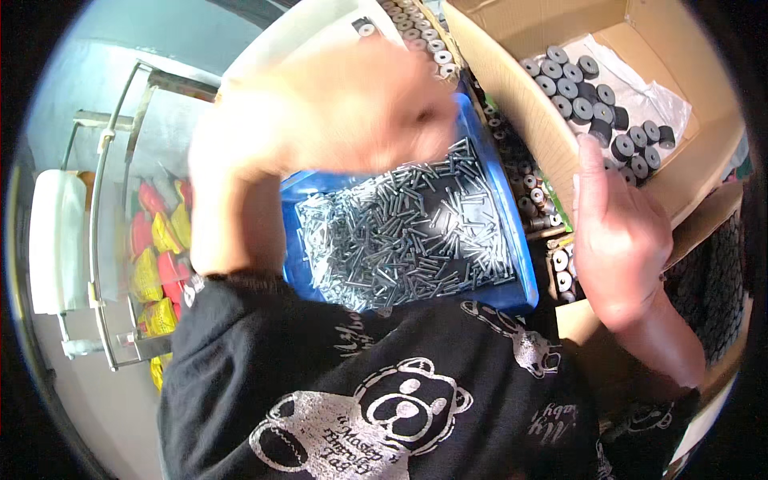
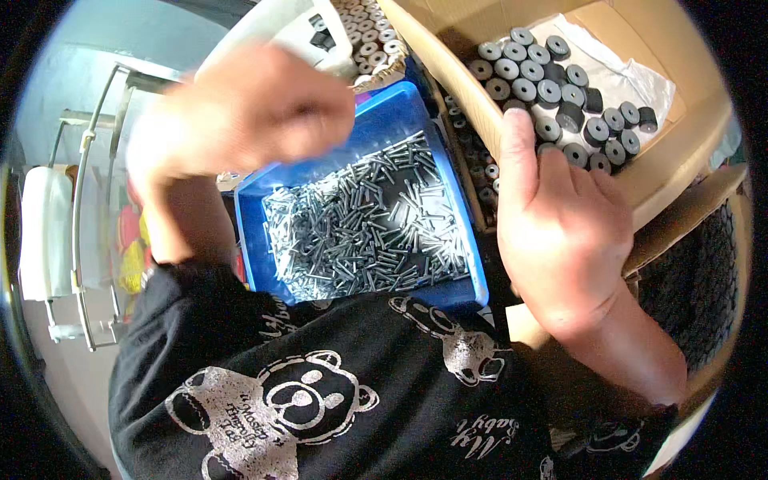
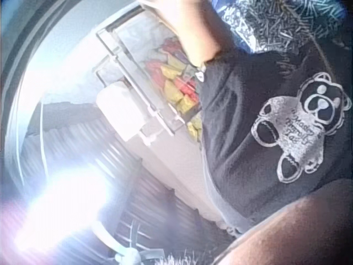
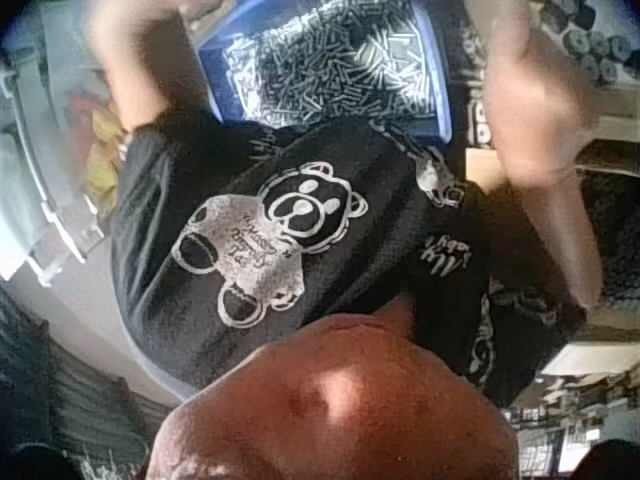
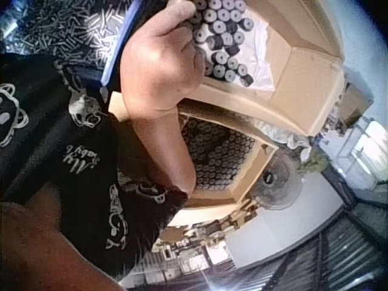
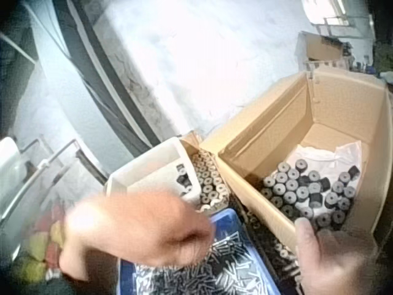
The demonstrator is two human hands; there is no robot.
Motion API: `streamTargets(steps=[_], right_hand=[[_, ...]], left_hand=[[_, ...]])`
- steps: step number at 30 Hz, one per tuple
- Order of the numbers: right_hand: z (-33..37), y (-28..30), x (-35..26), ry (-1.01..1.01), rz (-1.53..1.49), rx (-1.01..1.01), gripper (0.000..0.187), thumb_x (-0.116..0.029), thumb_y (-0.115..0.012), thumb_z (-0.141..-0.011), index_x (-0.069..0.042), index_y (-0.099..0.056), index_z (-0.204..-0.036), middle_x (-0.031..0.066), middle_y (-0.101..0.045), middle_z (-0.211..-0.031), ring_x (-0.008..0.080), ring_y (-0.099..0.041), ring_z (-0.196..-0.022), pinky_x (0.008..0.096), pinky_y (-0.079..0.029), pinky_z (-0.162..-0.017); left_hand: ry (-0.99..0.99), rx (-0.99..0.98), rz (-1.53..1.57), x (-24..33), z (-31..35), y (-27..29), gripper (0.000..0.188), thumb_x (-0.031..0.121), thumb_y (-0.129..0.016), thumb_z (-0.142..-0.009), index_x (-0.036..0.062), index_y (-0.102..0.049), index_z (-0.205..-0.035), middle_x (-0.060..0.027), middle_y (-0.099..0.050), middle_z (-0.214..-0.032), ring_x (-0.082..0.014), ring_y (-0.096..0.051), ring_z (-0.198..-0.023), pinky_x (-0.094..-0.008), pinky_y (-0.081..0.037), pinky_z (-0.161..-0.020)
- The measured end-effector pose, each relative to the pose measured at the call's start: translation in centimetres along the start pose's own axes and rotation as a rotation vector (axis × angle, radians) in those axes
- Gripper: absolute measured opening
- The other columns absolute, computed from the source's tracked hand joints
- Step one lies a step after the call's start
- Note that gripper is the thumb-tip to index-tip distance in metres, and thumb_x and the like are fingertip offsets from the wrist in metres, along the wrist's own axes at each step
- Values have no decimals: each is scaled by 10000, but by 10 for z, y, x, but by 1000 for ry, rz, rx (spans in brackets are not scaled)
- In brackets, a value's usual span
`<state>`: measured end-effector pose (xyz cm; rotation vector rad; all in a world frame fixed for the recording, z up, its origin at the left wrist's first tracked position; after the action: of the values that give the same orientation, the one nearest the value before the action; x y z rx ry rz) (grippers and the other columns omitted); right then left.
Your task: The person packs and organizes hardware components by hand, sorting screws and rubber bushings from plastic containers and arranging cylindrical parts into cardboard boxes.
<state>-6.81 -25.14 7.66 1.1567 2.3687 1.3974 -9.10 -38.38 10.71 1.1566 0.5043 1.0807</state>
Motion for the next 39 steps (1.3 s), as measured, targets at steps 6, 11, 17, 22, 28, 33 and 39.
streamTargets(steps=[6,11,17,22,28,33,39], right_hand=[[4,6,-8,47,-146,137,348,-52,-608,-814,4,-592,-1158,14,-467,-607,171,-531,-519,304,-455,-513],[4,-8,-3,-13,-126,-24,338,-67,-573,-836,1,-582,-1167,27,-515,-605,194,-556,-512,320,-462,-525],[7,-3,-3,-11,-149,69,418,-81,-651,-801,15,-575,-1201,60,-546,-636,232,-566,-536,365,-435,-513],[5,-2,-5,-16,-159,47,381,-106,-638,-821,8,-587,-1181,67,-561,-650,226,-578,-557,352,-445,-551],[0,-7,-5,-42,-88,-46,365,-134,-621,-837,-27,-592,-1185,61,-586,-666,234,-595,-582,351,-459,-570],[-3,-12,-3,-61,-61,-48,373,-141,-620,-837,-52,-589,-1198,47,-600,-667,237,-599,-581,345,-470,-584],[0,7,-4,12,-33,47,311,-106,-586,-801,-13,-622,-1096,41,-575,-623,176,-587,-502,307,-451,-490]], left_hand=[[694,-78,19,-116,28,-244,667,415,-559,-891,32,-377,-1405,-274,-505,-1284,-385,-507,-1180,-443,-418,-1005],[681,402,-45,-98,22,-243,675,375,-603,-860,4,-375,-1377,-256,-506,-1153,-417,-488,-1031,-480,-411,-934],[479,579,281,-68,17,-256,467,256,-613,-849,-1,-479,-1215,-238,-493,-1067,-410,-506,-1011,-468,-436,-899],[242,723,150,-46,7,-220,492,257,-615,-872,6,-461,-1266,-243,-500,-1160,-405,-507,-1055,-456,-445,-917],[483,689,60,-73,-44,-227,608,326,-630,-828,1,-437,-1305,-231,-468,-1245,-399,-447,-1099,-471,-391,-959],[346,731,105,-40,-41,-233,505,250,-621,-792,-30,-503,-1195,-212,-507,-1113,-381,-451,-1011,-469,-393,-912],[14,518,57,24,-13,-243,411,154,-623,-799,16,-550,-1179,-181,-546,-1132,-375,-495,-1031,-460,-414,-888]])
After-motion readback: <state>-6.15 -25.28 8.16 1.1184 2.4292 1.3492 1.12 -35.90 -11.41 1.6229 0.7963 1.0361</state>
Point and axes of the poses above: each hand's wrist, its own z-axis away from the middle knuckle, its own y-axis out of the back of the hand, x = y × z, the point moved 10 cm from there along -z, towards the middle knuckle
